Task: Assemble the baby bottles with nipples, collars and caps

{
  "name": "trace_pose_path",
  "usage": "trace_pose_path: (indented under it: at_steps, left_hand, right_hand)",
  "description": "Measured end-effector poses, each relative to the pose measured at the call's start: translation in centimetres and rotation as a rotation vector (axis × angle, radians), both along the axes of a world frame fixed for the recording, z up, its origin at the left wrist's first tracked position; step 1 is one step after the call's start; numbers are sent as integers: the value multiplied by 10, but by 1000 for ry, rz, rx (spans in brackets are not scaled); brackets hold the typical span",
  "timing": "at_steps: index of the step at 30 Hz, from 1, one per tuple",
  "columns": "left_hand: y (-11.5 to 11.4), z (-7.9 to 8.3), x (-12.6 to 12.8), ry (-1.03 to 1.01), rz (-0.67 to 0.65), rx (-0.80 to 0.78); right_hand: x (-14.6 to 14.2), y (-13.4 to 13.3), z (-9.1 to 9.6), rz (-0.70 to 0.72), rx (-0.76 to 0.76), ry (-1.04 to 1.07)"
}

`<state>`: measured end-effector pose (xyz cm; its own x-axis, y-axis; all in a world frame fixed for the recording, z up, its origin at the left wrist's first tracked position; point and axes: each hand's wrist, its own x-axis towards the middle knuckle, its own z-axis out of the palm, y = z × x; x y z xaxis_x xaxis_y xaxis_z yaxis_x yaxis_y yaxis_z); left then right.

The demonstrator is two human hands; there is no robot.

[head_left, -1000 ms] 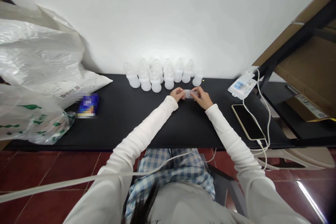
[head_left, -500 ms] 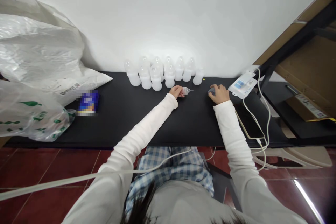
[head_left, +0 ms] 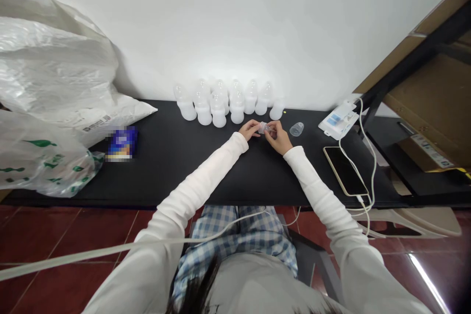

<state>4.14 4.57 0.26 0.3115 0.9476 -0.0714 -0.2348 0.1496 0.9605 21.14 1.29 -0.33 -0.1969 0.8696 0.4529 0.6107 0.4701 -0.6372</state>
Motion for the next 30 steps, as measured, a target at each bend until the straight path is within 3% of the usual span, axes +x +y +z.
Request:
trace_pose_path:
  at_steps: [5, 12, 18, 22, 26, 30]
  left_hand:
    - [-1, -8, 2, -44, -100, 65]
    - [-3, -7, 6, -7, -60, -8]
    - [-3, -1, 6, 114, 1, 7]
    - [1, -5, 4, 161, 104, 21]
    - [-2, -13, 3, 214, 136, 177]
    - [-6, -16, 1, 410, 69, 381]
  right_hand:
    - [-2, -3, 3, -26, -18, 144]
    - [-1, -2, 7, -39, -33, 126]
    - [14, 2, 12, 13, 94, -144]
    - [36, 5, 22, -86, 173, -379]
    - [51, 3, 22, -129, 130, -651]
    - [49, 3, 24, -175, 104, -726]
